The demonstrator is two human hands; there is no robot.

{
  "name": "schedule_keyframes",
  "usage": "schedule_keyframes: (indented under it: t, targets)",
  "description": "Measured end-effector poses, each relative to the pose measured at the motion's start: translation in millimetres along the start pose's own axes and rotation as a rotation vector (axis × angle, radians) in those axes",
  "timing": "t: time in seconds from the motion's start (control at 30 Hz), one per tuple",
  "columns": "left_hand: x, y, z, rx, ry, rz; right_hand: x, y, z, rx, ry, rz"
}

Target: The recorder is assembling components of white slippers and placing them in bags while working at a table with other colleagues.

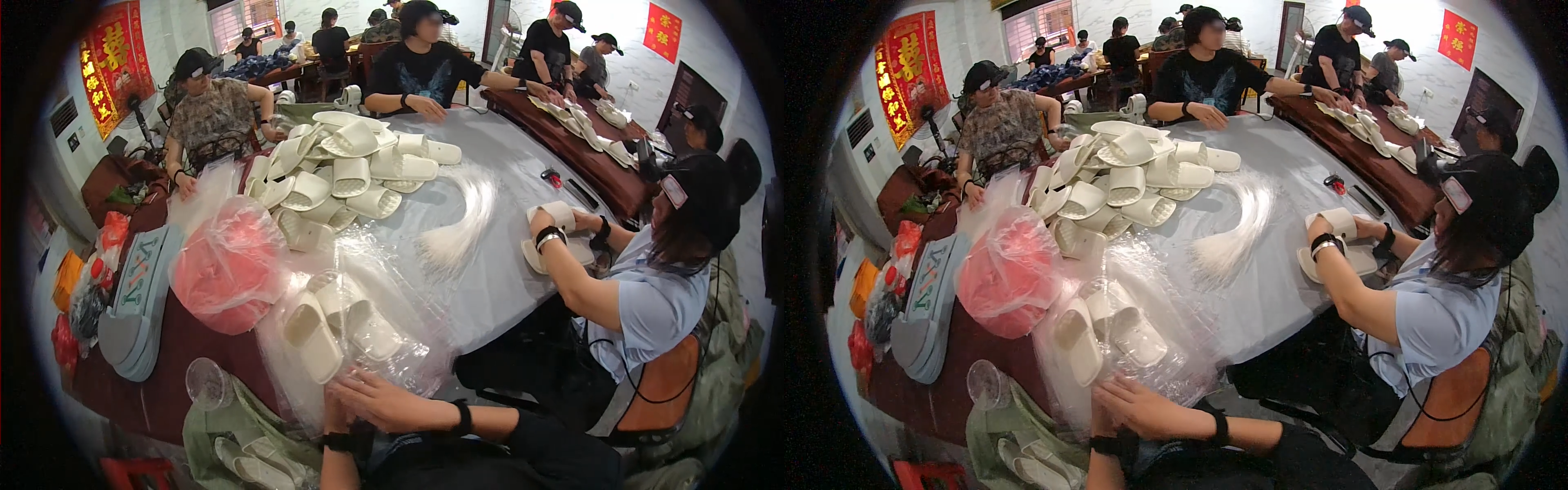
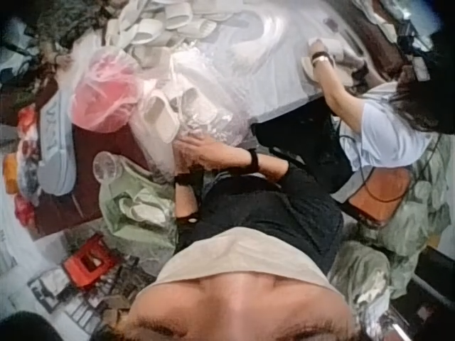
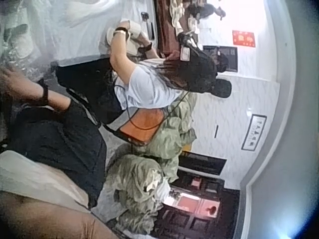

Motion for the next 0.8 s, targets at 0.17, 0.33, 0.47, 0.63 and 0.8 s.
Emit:
schedule_keyframes:
  t: [0.17,0.33,0.47,0.63,0.8]
  targets:
    - [12,25,21,-0.483,0.01,-0.224,-61,-10,-9,0.063,-0.467,0.142]
    - [11,42,7,0.216,-0.036,0.165,-57,16,-96,0.709,0.103,0.668]
    - [16,18,22,-0.414,0.014,-0.144,-50,16,-138,-0.372,0.539,0.24]
    - [4,15,14,-0.356,0.23,-0.171,-57,68,-105,-0.477,0.429,0.559]
    - [8,-10,3,-0.421,0.127,-0.269,-52,86,-91,-0.261,0.33,0.653]
Point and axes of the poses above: each hand's wrist, its own x-axis towards the middle knuckle, its own z-axis out of the palm, y = z × x, the point moved 9 cm from there along x, towards the middle knuckle, and after that the axes turned 9 degrees about x, right-handed, at the moved point
